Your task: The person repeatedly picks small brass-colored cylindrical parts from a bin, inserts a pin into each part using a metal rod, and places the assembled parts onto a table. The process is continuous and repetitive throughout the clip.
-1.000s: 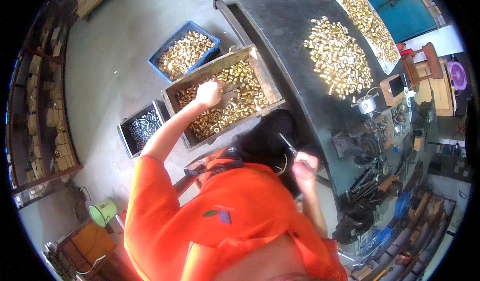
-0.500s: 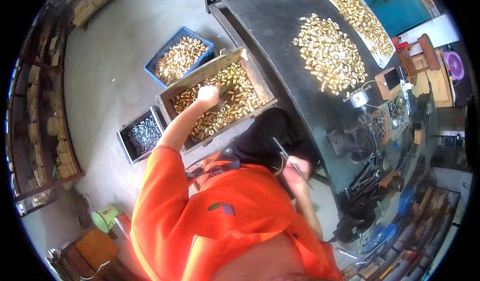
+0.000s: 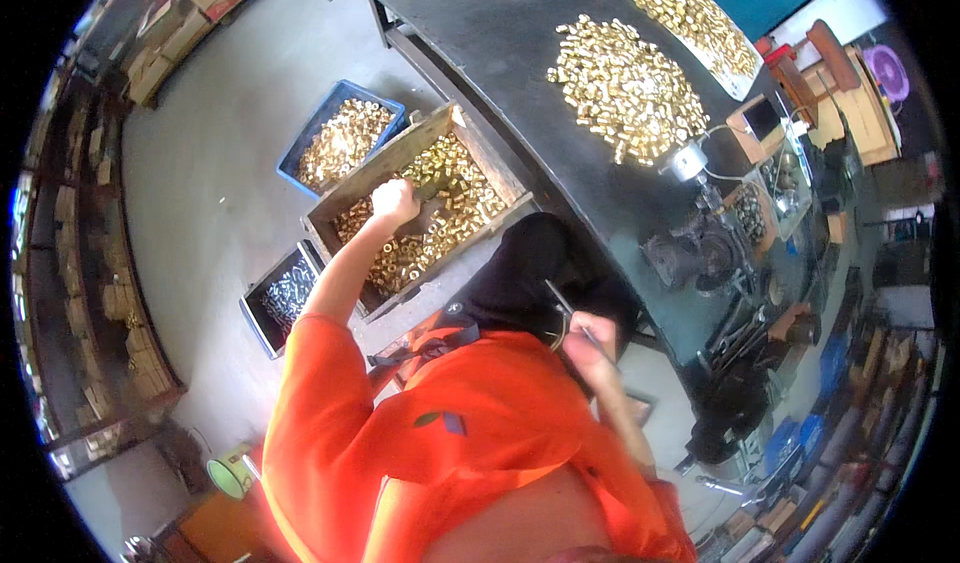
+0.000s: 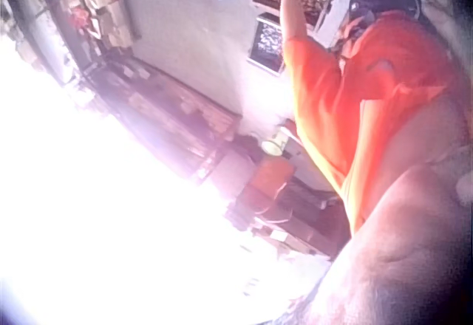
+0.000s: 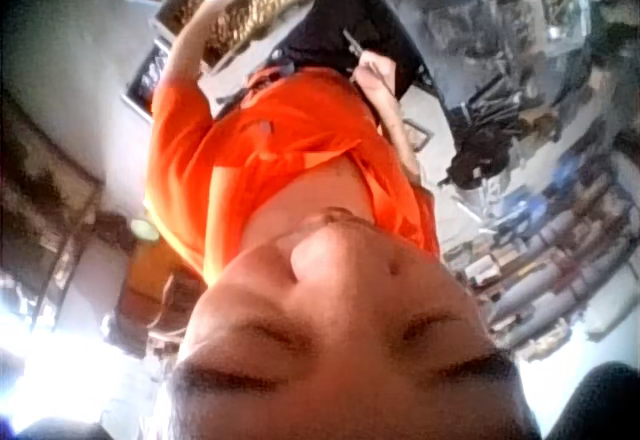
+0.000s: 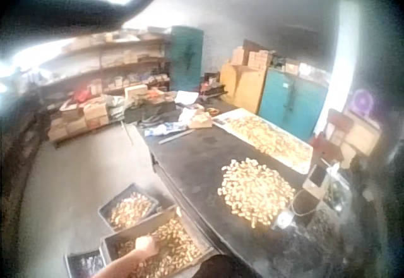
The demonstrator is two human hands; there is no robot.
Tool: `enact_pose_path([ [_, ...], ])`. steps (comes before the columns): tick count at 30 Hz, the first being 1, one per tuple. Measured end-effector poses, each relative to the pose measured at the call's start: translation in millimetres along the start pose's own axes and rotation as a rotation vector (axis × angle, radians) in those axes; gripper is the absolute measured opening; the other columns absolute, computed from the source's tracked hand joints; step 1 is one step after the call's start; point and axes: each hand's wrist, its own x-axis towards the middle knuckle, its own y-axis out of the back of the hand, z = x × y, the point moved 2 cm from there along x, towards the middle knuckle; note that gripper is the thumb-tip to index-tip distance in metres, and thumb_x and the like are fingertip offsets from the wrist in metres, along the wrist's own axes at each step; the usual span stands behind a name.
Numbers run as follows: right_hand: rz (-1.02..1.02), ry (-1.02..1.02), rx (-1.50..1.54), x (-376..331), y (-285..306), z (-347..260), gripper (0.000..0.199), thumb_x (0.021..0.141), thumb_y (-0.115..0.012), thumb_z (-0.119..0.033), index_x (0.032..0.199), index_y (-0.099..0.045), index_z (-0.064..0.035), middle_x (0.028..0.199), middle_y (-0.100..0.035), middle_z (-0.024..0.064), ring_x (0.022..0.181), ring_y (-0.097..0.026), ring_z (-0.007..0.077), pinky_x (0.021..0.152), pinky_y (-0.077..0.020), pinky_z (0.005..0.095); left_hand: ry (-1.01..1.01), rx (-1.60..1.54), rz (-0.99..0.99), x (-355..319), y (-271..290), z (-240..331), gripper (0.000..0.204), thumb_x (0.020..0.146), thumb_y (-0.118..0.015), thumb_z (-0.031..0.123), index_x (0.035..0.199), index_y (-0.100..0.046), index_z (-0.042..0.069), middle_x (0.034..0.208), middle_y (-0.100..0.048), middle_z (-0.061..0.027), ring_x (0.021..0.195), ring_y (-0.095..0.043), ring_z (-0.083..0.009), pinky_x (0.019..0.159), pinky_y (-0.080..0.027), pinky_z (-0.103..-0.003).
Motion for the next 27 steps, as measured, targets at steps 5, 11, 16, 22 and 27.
enact_pose_path([
  [5,-0.041,0.165,-0.147,17.5,5.4,-34.1,0.020,0.062,-0.056,-0.003,0.059,-0.036,-0.0034,0.051,-0.031,0.0070,0.045,-0.032,0.0173,0.044,-0.0276,0.0315,-0.051,-1.523,-0.332,-62.2,91.6,55.0,0.027,0.082,-0.061,0.017,0.096,-0.061,-0.006,0.066,-0.062,-0.0112,0.056,-0.062,-0.0201,0.061,-0.052,-0.032],
  [11,-0.067,0.294,-0.182,36.6,3.1,-81.3,0.021,0.060,-0.061,-0.007,0.061,-0.040,-0.0030,0.056,-0.038,0.0104,0.046,-0.041,0.0253,0.044,-0.0319,0.0355,-0.084,-2.033,-0.901,-143.4,113.7,161.8,0.029,0.084,-0.058,0.022,0.092,-0.057,-0.006,0.066,-0.056,-0.0100,0.052,-0.058,-0.0255,0.065,-0.052,-0.039],
  [16,-0.058,0.251,-0.132,35.1,10.9,-76.2,0.022,0.061,-0.061,-0.007,0.062,-0.040,-0.0023,0.056,-0.038,0.0101,0.046,-0.041,0.0249,0.045,-0.0324,0.0353,-0.021,-2.177,-0.973,-157.0,96.4,185.2,0.032,0.092,-0.052,0.033,0.090,-0.056,0.001,0.057,-0.046,-0.0059,0.043,-0.048,-0.0214,0.059,-0.049,-0.039],
  [22,-0.082,0.210,-0.142,35.3,14.1,-74.5,0.021,0.061,-0.062,-0.006,0.062,-0.041,-0.0026,0.057,-0.041,0.0103,0.046,-0.044,0.0270,0.044,-0.0347,0.0361,-0.133,-1.998,-0.861,-144.3,105.9,181.2,0.036,0.095,-0.049,0.034,0.090,-0.056,-0.001,0.057,-0.053,-0.0078,0.046,-0.055,-0.0218,0.060,-0.052,-0.036],
  [27,-0.079,0.265,-0.229,34.7,11.7,-75.2,0.019,0.061,-0.063,-0.006,0.062,-0.045,-0.0030,0.058,-0.046,0.0113,0.047,-0.050,0.0295,0.044,-0.0386,0.0366,-0.314,-1.573,-0.665,-143.8,126.3,186.2,0.024,0.093,-0.056,0.020,0.089,-0.059,-0.003,0.066,-0.061,-0.0090,0.058,-0.062,-0.0183,0.062,-0.052,-0.030],
])
